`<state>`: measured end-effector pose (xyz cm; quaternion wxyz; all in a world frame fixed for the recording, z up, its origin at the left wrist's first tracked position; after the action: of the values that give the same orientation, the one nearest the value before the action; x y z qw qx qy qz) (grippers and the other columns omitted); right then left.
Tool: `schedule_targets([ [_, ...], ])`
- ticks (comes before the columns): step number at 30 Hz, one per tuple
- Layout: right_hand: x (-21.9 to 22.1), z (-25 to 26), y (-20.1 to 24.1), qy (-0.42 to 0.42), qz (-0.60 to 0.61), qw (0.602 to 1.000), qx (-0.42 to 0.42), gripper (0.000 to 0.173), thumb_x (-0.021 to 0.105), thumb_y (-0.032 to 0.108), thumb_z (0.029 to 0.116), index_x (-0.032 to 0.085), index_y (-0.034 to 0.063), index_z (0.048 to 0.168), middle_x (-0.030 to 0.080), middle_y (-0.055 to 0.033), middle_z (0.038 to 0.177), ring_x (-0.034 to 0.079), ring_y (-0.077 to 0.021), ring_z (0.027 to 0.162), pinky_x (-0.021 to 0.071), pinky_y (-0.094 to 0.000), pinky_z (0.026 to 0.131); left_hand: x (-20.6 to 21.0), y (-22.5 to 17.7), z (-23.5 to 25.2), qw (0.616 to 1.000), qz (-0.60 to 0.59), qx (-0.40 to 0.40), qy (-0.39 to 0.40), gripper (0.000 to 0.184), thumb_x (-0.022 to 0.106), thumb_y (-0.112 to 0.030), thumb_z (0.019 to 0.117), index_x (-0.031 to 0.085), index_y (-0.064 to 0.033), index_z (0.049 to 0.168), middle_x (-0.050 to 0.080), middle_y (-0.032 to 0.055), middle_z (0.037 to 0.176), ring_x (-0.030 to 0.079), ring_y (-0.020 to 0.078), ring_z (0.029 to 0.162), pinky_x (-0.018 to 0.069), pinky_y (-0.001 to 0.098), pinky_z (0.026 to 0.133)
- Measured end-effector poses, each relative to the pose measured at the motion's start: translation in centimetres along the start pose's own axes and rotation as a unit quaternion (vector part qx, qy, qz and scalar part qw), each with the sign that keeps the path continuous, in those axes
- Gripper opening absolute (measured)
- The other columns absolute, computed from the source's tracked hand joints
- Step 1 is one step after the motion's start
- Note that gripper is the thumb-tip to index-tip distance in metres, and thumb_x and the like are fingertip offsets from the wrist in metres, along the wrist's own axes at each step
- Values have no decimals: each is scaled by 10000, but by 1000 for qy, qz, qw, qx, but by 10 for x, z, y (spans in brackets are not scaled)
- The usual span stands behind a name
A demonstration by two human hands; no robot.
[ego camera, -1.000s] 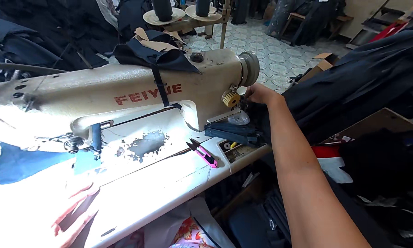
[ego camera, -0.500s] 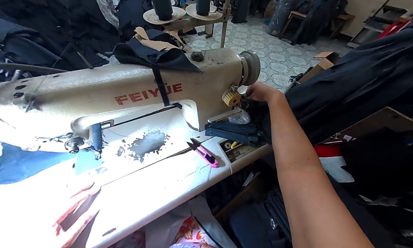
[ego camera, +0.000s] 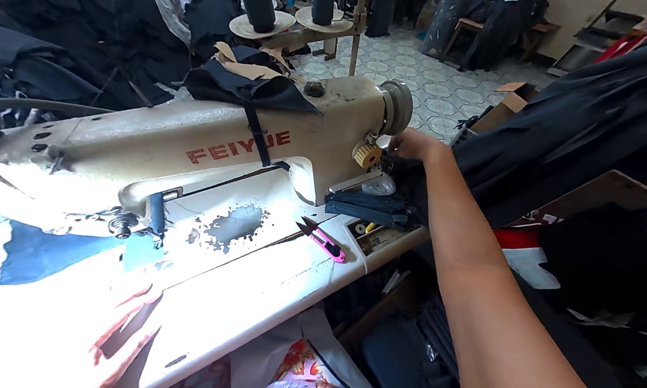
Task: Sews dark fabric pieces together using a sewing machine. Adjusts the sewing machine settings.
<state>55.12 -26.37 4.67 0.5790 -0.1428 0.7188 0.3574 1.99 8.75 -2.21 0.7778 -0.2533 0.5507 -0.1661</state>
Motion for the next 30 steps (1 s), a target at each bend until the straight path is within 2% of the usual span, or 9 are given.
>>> schedule_targets([
  [4,-24,-16,27,-12,4,1000,-21,127,769,18,875,735,-53,974,717,-235,948,683,-395,935,498,-641,894,-1,15,-3,1000,11,-12,-25,596,576,-544,991,671,-59,1323,573,210,1451,498,263,1410,344,404,1193],
  [6,-32,-5,35,-86,-4,995,-58,214,762,38,866,709,-63,1047,704,-268,1054,671,-433,1038,480,-655,953,-1,8,-1,1000,2,-2,-24,577,588,-496,983,677,-18,1294,569,214,1448,478,256,1421,342,389,1193],
  [9,-23,8,26,-130,13,990,-46,338,750,63,908,660,-73,1204,654,-298,1233,604,-469,1210,427,-659,1069,-2,0,2,999,-16,1,-37,542,605,-501,972,697,-68,1285,583,151,1455,494,179,1411,378,330,1179],
  [12,-8,2,23,-71,-23,996,-39,228,669,20,966,669,-114,1150,666,-335,1160,630,-508,1141,449,-672,1023,-2,-4,2,999,-18,-19,-44,508,591,-473,973,707,-89,1285,591,126,1453,522,170,1384,407,329,1155],
  [16,-20,-25,33,22,-30,998,47,176,753,40,921,710,-85,1037,703,-280,1007,669,-448,1000,485,-651,935,-2,-8,5,997,-33,-41,-54,470,622,-399,949,715,-79,1279,600,124,1444,530,180,1381,418,346,1153],
  [18,-33,-22,38,-23,-7,1000,-4,178,788,6,879,706,-74,1015,703,-259,951,673,-423,935,499,-636,888,-3,-10,7,997,-27,-31,-64,455,638,-395,947,728,-77,1260,612,114,1436,531,183,1384,417,353,1161],
  [22,-25,10,23,-139,52,986,-71,334,791,-47,850,659,-103,1151,669,-329,1121,643,-489,1093,467,-677,985,-4,-15,8,998,-8,-12,-60,444,643,-374,953,726,-70,1265,611,109,1442,508,208,1408,383,382,1186],
  [26,-4,7,19,-58,62,996,5,282,677,-55,939,624,-150,1199,650,-353,1160,638,-471,1100,454,-617,1013,-9,-38,13,997,9,-41,-62,469,623,-308,909,719,1,1248,626,179,1407,561,312,1358,395,434,1159],
  [30,2,5,-8,6,15,1000,9,170,714,23,948,710,-121,1039,687,-326,997,656,-452,974,471,-638,933,-5,-31,12,997,-15,-46,-58,468,637,-302,913,712,8,1255,620,193,1409,555,285,1366,399,397,1162],
])
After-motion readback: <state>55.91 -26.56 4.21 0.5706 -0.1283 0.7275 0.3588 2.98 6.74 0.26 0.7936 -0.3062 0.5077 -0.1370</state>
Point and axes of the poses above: each hand's wrist, its own z-axis towards the middle knuckle, its own x-axis out of the palm, y = z × x, the point moved 10 cm from there along z, towards the middle knuckle
